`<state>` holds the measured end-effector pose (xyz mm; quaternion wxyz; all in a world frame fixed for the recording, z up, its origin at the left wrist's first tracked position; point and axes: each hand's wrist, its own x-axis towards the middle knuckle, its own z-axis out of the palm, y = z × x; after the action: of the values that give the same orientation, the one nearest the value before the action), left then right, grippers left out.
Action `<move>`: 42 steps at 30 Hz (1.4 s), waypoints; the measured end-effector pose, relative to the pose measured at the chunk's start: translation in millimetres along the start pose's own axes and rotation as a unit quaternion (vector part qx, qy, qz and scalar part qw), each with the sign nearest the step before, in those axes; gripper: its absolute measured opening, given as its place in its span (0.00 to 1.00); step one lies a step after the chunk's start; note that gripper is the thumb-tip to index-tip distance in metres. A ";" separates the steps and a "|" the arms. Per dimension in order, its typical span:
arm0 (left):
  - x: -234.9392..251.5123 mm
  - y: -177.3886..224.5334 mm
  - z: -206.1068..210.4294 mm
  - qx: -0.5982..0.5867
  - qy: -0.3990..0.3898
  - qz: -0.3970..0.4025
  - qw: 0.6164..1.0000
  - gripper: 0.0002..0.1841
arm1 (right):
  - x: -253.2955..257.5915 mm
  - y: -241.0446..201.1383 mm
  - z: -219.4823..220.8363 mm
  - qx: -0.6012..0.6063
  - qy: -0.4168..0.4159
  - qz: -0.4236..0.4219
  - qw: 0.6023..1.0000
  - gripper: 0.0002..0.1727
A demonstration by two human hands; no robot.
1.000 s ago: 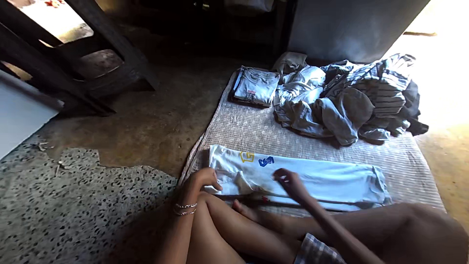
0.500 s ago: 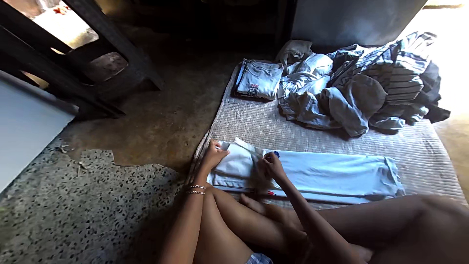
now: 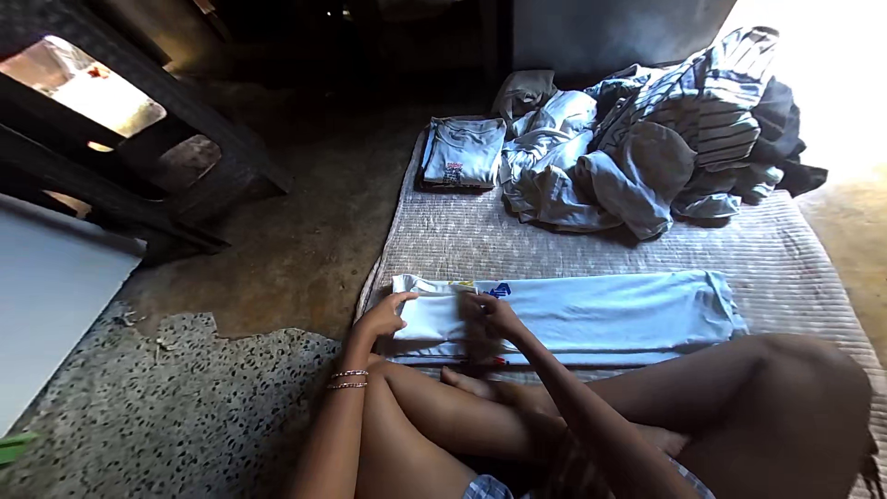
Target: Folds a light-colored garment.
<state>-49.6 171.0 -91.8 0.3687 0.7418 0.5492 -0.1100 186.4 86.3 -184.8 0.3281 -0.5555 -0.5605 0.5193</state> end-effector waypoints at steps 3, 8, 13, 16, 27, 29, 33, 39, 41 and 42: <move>4.7 4.1 5.2 0.054 0.025 -0.011 0.998 0.44 | 3.5 -4.1 -0.3 -0.016 -0.018 -0.011 1.000 0.39; 7.9 2.5 16.2 0.066 0.003 -0.023 0.998 0.56 | -41.4 4.3 -58.4 -0.078 0.163 0.011 0.983 0.38; 23.2 -9.3 14.1 -0.016 0.042 0.052 0.998 0.50 | -156.7 63.9 -222.0 -0.231 0.362 0.315 0.847 0.47; 24.7 -1.4 18.5 0.037 0.062 -0.007 0.997 0.34 | -203.8 96.4 -277.3 -0.203 0.266 0.507 0.794 0.52; -13.2 141.6 79.6 -0.702 -0.057 0.012 0.709 0.29 | -166.4 -6.1 -214.3 -0.017 0.165 0.286 0.944 0.31; 12.4 148.5 124.0 -0.729 -0.100 -0.028 0.676 0.38 | -163.9 -47.8 -179.3 -0.010 0.119 0.201 0.972 0.26; 35.2 156.3 165.3 -0.720 -0.011 -0.029 0.694 0.39 | -158.3 -67.1 -158.9 -0.022 0.171 0.118 0.978 0.20; 36.9 143.7 161.8 -0.606 -0.079 -0.025 0.791 0.43 | -141.0 33.7 -133.7 -0.141 0.326 0.208 0.911 0.32; 20.6 145.4 156.7 -0.604 -0.046 -0.036 0.795 0.45 | -141.6 63.9 -122.2 -0.116 0.341 0.229 0.904 0.36; 16.3 143.9 155.3 -0.589 -0.024 -0.040 0.807 0.45 | -141.7 70.4 -118.7 -0.105 0.335 0.238 0.906 0.35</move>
<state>123.0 61.3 -149.0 0.7430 0.3568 0.5289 0.2023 342.1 -35.4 -192.7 0.3023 -0.8451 -0.3200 0.3034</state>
